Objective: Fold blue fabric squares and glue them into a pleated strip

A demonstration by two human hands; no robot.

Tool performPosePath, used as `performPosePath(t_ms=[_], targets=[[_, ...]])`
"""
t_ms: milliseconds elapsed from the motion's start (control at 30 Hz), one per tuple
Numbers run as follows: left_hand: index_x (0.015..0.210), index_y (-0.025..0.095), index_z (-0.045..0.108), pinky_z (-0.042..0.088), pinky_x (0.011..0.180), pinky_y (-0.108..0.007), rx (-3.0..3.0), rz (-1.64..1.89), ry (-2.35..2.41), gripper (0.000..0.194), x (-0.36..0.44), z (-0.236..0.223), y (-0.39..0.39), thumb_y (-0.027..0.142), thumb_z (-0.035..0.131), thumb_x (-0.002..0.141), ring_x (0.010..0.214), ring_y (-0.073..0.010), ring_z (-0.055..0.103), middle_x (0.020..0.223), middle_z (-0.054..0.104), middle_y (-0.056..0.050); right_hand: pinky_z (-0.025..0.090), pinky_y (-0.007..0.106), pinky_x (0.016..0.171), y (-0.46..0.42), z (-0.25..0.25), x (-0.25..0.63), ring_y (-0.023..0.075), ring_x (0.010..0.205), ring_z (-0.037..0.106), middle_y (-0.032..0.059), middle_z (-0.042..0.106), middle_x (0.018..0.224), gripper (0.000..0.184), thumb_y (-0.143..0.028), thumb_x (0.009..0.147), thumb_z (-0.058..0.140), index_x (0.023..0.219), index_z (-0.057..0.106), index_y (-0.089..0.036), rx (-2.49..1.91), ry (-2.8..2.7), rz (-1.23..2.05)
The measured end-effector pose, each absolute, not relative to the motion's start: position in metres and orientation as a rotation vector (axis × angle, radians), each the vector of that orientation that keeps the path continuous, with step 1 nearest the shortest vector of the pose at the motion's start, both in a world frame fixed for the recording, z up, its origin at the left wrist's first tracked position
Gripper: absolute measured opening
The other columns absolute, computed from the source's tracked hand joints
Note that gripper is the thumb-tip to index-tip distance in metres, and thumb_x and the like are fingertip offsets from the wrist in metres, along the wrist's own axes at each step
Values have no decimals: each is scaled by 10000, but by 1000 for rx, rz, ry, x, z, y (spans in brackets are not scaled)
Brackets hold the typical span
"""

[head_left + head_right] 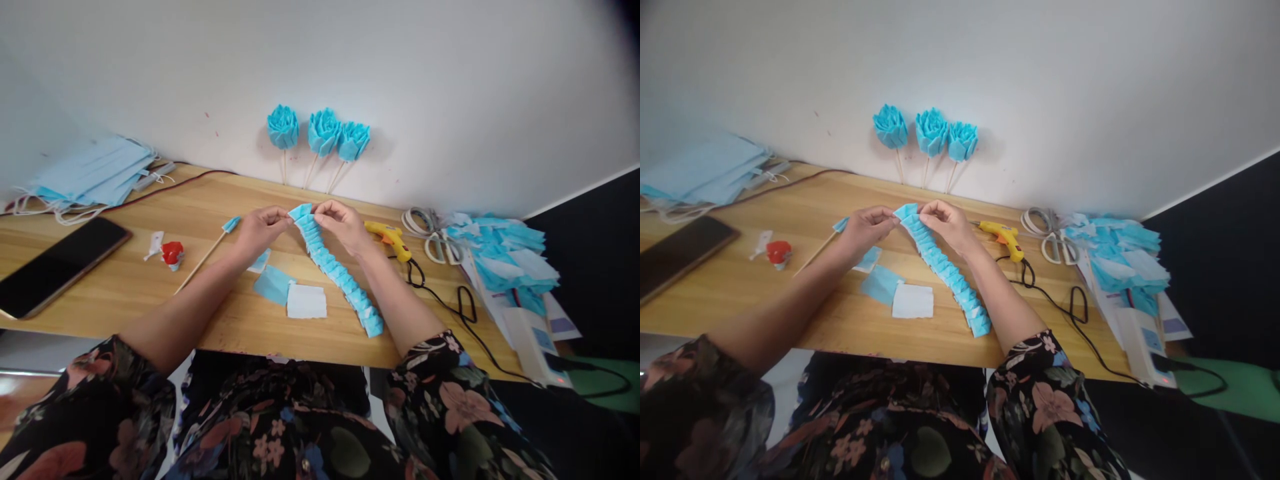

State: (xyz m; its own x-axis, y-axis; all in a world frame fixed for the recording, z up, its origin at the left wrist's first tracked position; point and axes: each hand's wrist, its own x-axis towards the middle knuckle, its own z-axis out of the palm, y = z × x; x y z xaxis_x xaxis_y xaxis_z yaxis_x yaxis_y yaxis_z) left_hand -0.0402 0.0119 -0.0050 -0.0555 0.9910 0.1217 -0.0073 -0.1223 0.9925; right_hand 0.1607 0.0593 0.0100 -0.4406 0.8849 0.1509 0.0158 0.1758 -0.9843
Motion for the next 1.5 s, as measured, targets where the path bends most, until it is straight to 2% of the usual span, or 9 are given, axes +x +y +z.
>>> performPosePath(t_ms=[200, 500, 767, 900, 1167, 1367, 1500], targets=[[723, 168, 710, 285, 495, -217, 1257, 1332, 1185, 108, -40, -4, 12, 274, 729, 718, 504, -77, 380, 522, 498, 56, 508, 285, 787, 59, 9, 159, 147, 824, 604, 15, 690, 927, 306, -466, 714, 762, 791, 616, -208, -902, -1640, 1369], [710, 170, 718, 320, 511, -209, 1231, 1327, 1185, 87, -38, 0, 9, 256, 731, 714, 527, -81, 419, 554, 562, 43, 508, 289, 782, 61, 6, 159, 144, 810, 602, 14, 701, 928, 334, -488, 688, 776, 777, 612, -211, -945, -1592, 1358], [703, 165, 706, 273, 487, -221, 1255, 1298, 1197, 111, -37, 3, 6, 271, 738, 713, 494, -75, 365, 499, 468, 62, 486, 282, 700, 58, 8, 157, 138, 707, 566, -13, 647, 747, 327, -495, 695, 759, 764, 600, -218, -986, -1606, 1316], [760, 167, 716, 236, 471, -230, 1269, 1247, 1169, 142, -38, 4, 5, 304, 721, 725, 465, -74, 325, 486, 438, 69, 477, 283, 685, 58, 7, 156, 135, 688, 542, -19, 618, 721, 336, -508, 690, 740, 762, 579, -222, -1002, -1598, 1282], [914, 179, 686, 261, 472, -230, 1293, 1213, 1179, 251, -37, 4, 5, 370, 731, 758, 469, -86, 362, 513, 453, 65, 483, 274, 679, 58, 3, 153, 133, 703, 552, -22, 603, 765, 302, -465, 729, 711, 825, 537, -238, -991, -1561, 1221], [774, 180, 643, 213, 461, -226, 1246, 1264, 1160, 171, -35, 3, 5, 314, 745, 747, 467, -68, 324, 539, 448, 58, 530, 287, 736, 54, 2, 148, 159, 816, 641, -4, 674, 903, 378, -481, 743, 714, 999, 546, -259, -931, -1567, 1298], [724, 177, 617, 208, 463, -231, 1223, 1260, 1162, 199, -34, 3, 6, 324, 749, 746, 464, -66, 310, 518, 432, 63, 538, 308, 817, 51, 6, 151, 178, 909, 663, 2, 700, 951, 406, -495, 816, 669, 1140, 566, -273, -888, -1613, 1321]])
